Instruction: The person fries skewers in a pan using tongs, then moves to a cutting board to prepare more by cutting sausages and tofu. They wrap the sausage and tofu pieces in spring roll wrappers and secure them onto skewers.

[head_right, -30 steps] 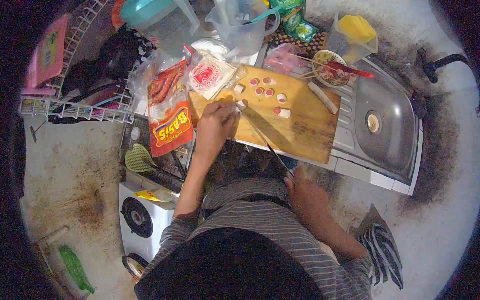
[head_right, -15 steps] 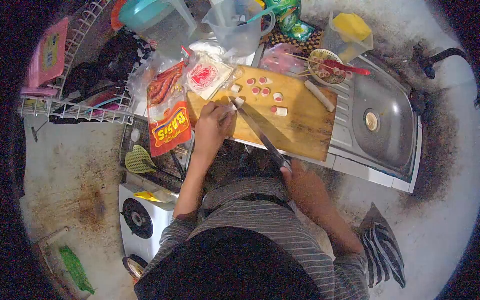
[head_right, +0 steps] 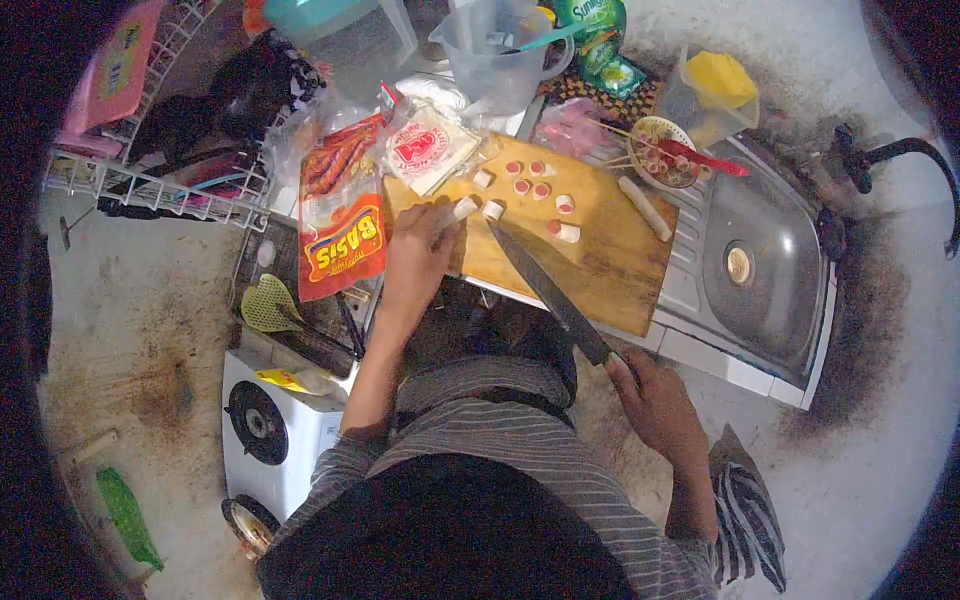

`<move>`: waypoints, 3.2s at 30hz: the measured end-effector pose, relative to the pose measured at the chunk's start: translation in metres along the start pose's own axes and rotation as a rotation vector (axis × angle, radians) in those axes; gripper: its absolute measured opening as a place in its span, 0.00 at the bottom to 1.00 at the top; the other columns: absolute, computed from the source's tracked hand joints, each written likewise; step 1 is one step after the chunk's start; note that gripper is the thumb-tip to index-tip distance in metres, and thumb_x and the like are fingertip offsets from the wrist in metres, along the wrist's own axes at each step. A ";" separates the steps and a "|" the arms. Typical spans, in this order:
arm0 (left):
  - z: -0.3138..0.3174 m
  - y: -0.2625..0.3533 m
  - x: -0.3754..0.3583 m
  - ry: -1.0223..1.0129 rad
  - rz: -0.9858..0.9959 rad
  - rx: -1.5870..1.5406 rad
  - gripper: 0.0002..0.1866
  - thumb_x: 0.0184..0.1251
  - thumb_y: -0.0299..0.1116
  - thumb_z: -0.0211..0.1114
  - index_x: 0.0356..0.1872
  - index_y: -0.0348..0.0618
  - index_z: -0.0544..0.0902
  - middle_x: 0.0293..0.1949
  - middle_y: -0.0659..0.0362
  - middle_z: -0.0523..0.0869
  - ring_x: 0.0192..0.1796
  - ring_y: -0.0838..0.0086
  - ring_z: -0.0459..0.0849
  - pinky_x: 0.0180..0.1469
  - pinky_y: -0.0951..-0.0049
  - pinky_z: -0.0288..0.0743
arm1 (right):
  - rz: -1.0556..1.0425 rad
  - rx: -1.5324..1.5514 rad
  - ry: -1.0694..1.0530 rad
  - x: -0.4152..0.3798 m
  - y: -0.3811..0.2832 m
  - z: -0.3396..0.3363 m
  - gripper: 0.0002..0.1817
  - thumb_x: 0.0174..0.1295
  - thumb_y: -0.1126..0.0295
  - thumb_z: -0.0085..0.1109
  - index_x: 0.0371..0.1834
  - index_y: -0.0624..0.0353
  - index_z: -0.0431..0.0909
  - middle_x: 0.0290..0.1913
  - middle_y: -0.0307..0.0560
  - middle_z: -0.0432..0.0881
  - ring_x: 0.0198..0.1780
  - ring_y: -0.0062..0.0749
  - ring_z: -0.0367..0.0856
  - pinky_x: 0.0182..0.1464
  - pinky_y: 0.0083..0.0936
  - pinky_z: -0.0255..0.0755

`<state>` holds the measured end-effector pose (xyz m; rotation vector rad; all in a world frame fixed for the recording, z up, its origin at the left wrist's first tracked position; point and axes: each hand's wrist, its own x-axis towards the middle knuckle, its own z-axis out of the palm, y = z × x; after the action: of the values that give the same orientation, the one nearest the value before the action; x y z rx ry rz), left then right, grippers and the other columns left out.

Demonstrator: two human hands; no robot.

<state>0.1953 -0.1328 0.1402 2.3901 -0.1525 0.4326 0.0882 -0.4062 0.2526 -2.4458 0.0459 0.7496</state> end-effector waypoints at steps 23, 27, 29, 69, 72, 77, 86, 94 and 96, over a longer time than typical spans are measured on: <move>-0.007 0.006 0.002 -0.008 0.004 -0.020 0.06 0.53 0.26 0.61 0.31 0.36 0.80 0.29 0.52 0.76 0.35 0.58 0.77 0.37 0.63 0.72 | -0.101 -0.330 0.135 0.031 -0.019 0.022 0.17 0.63 0.54 0.44 0.41 0.57 0.64 0.19 0.57 0.76 0.24 0.54 0.78 0.24 0.46 0.70; -0.006 0.006 0.004 -0.008 0.001 0.002 0.06 0.53 0.26 0.61 0.31 0.36 0.80 0.29 0.52 0.76 0.36 0.58 0.77 0.37 0.63 0.72 | -0.032 -0.381 0.084 0.036 -0.028 0.022 0.17 0.64 0.53 0.43 0.42 0.57 0.63 0.19 0.57 0.77 0.24 0.54 0.78 0.24 0.45 0.70; -0.005 0.004 0.003 -0.009 -0.004 -0.018 0.06 0.53 0.27 0.61 0.31 0.37 0.80 0.30 0.52 0.77 0.36 0.58 0.77 0.38 0.63 0.73 | -0.054 -0.412 0.111 0.039 -0.032 0.025 0.17 0.64 0.53 0.43 0.41 0.57 0.63 0.19 0.57 0.77 0.24 0.53 0.79 0.25 0.45 0.71; -0.012 0.007 -0.008 0.034 -0.020 0.049 0.09 0.48 0.23 0.62 0.33 0.34 0.78 0.32 0.48 0.78 0.37 0.54 0.77 0.40 0.60 0.70 | -0.114 -0.489 0.096 0.024 -0.026 0.017 0.18 0.63 0.54 0.44 0.43 0.58 0.63 0.16 0.55 0.76 0.22 0.52 0.78 0.21 0.44 0.71; -0.011 0.007 -0.007 0.009 -0.045 0.100 0.09 0.48 0.23 0.62 0.34 0.35 0.78 0.32 0.48 0.78 0.37 0.53 0.77 0.40 0.60 0.70 | -0.125 -0.448 0.099 0.027 -0.028 0.016 0.15 0.63 0.57 0.46 0.41 0.58 0.63 0.17 0.56 0.75 0.22 0.53 0.77 0.23 0.44 0.69; -0.010 0.004 -0.006 0.050 -0.011 0.131 0.07 0.49 0.25 0.61 0.30 0.35 0.78 0.29 0.50 0.77 0.35 0.57 0.76 0.37 0.60 0.70 | -0.152 -0.500 0.121 0.042 -0.030 0.016 0.17 0.63 0.53 0.45 0.40 0.57 0.64 0.18 0.56 0.76 0.24 0.52 0.79 0.23 0.44 0.72; -0.006 0.010 -0.010 0.044 -0.030 0.206 0.09 0.50 0.24 0.60 0.34 0.37 0.77 0.32 0.51 0.77 0.36 0.57 0.76 0.38 0.60 0.70 | -0.114 -0.379 0.057 0.043 -0.025 0.016 0.17 0.64 0.55 0.43 0.40 0.59 0.64 0.21 0.61 0.76 0.29 0.58 0.78 0.31 0.49 0.70; -0.013 0.009 -0.018 0.015 0.002 0.121 0.15 0.51 0.21 0.57 0.43 0.34 0.77 0.35 0.47 0.77 0.40 0.54 0.75 0.43 0.61 0.70 | -0.017 -0.289 -0.115 0.023 -0.007 -0.016 0.19 0.64 0.54 0.42 0.45 0.60 0.64 0.24 0.64 0.77 0.33 0.59 0.77 0.34 0.48 0.69; -0.013 0.010 -0.015 -0.009 -0.043 0.098 0.16 0.51 0.19 0.57 0.44 0.34 0.78 0.36 0.45 0.77 0.41 0.53 0.76 0.45 0.62 0.70 | -0.059 -0.271 -0.093 0.019 -0.005 -0.015 0.19 0.64 0.54 0.43 0.46 0.60 0.64 0.24 0.64 0.77 0.31 0.59 0.77 0.33 0.48 0.69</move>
<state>0.1753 -0.1315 0.1501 2.4872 -0.0858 0.4187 0.1133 -0.4075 0.2556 -2.6492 -0.1736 0.8915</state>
